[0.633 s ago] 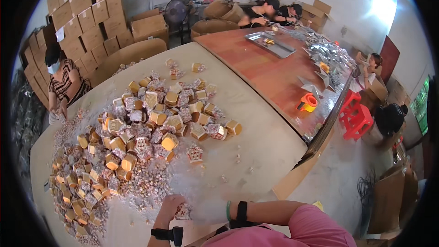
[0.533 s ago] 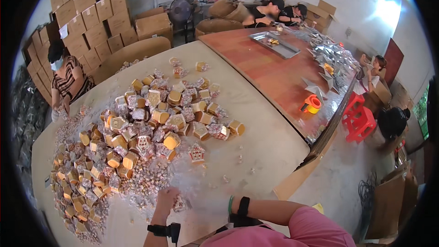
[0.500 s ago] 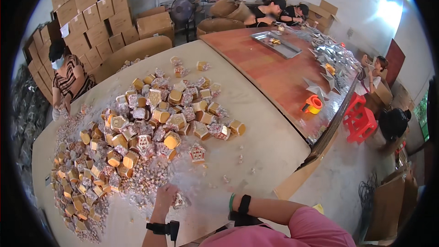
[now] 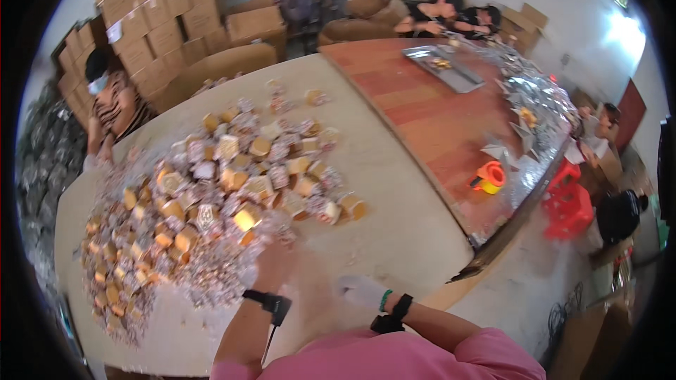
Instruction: Sorting and packing small wrapped products into containers at a workstation.
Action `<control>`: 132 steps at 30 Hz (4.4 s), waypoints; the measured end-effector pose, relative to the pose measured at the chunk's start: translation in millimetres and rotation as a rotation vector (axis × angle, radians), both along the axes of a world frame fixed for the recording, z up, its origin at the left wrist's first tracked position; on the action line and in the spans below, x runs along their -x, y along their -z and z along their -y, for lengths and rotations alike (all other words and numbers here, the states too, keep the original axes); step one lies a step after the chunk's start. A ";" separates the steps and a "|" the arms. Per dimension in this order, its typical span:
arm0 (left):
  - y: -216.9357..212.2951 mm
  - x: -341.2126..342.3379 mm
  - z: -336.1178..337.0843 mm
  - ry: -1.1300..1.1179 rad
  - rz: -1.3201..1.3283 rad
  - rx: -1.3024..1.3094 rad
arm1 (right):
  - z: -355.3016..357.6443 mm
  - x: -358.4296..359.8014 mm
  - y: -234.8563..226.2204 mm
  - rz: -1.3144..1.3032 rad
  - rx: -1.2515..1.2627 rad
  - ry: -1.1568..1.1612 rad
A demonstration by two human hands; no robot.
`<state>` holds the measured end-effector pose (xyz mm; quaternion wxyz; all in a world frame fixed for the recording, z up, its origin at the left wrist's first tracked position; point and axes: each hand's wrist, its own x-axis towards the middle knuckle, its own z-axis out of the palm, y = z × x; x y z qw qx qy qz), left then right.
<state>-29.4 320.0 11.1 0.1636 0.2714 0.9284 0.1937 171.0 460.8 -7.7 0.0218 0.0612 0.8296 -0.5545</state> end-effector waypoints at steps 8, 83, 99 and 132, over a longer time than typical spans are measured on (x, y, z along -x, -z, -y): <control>36.9 17.3 -13.3 -0.244 0.008 0.017 | -40.1 10.8 26.9 0.029 0.281 0.052; 0.9 -56.9 18.5 -0.469 0.691 -0.875 | -90.1 26.5 10.9 0.398 1.381 0.182; 21.0 -69.8 25.3 -0.583 0.721 -0.865 | -92.1 21.2 49.1 0.422 1.403 0.191; -6.2 -40.3 -14.8 -0.171 0.800 -0.441 | -111.0 101.9 8.4 0.262 0.647 0.319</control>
